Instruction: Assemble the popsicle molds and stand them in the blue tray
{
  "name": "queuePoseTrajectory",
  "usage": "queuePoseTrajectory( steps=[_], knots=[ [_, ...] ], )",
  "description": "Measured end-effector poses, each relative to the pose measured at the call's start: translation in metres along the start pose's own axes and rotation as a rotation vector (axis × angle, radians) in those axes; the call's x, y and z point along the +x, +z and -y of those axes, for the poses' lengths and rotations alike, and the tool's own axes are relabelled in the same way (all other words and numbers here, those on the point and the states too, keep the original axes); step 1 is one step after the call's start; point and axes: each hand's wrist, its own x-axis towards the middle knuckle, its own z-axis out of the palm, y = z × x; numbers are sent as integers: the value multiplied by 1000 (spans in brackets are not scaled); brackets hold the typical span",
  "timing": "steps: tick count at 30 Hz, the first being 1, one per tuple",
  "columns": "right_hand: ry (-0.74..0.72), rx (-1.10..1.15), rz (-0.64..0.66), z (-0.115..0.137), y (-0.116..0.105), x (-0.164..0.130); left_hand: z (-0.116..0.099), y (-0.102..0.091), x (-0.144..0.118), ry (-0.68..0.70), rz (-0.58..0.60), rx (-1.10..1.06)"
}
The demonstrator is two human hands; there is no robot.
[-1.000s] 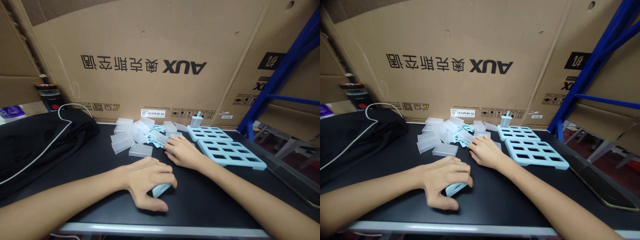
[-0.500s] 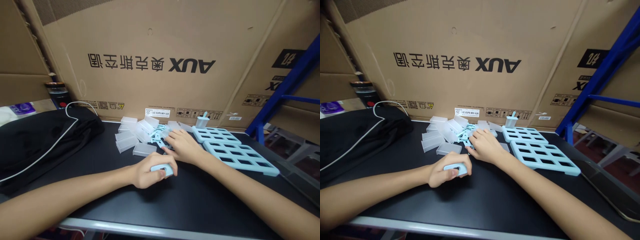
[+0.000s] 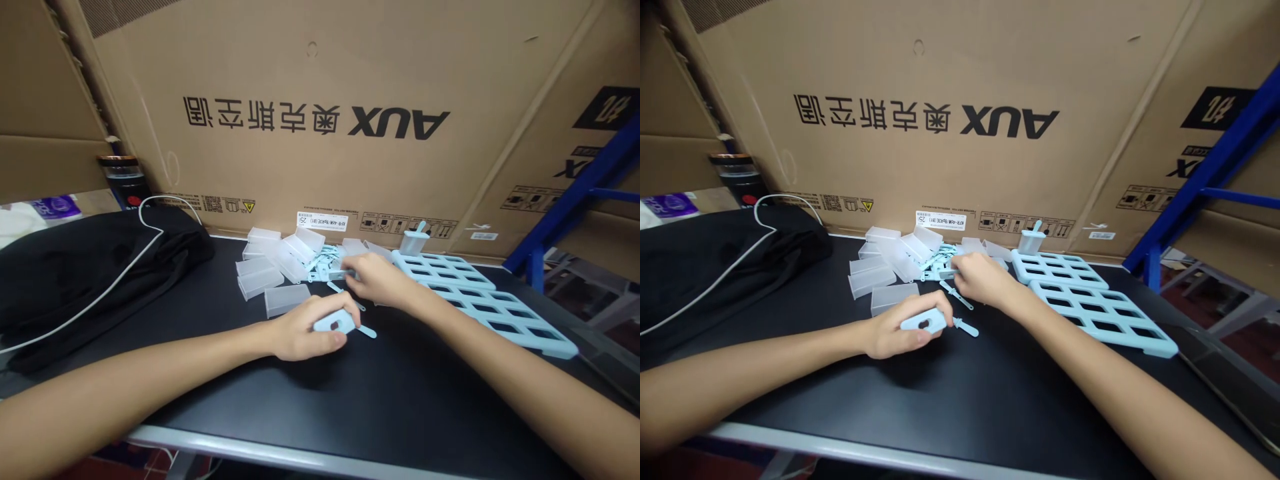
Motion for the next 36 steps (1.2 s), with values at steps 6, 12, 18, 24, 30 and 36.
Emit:
queuePoseTrajectory(
  steps=[6, 12, 18, 24, 30, 36],
  knots=[
    [-49, 121, -132, -11, -8, -23, 1, 6, -2, 127, 119, 207],
    [-156, 180, 88, 17, -16, -41, -1, 13, -3, 160, 180, 379],
    [-130, 236, 224, 28, -9, -40, 1, 8, -1, 159, 178, 265],
    [-100, 524, -46, 16, -37, -43, -1, 3, 0, 74, 151, 22],
    [-263, 934, -501, 31, -57, -55, -2, 7, 4, 56, 91, -69],
    [-398, 676, -362, 29, -58, -55, 3, 2, 7, 37, 146, -88]
  ],
)
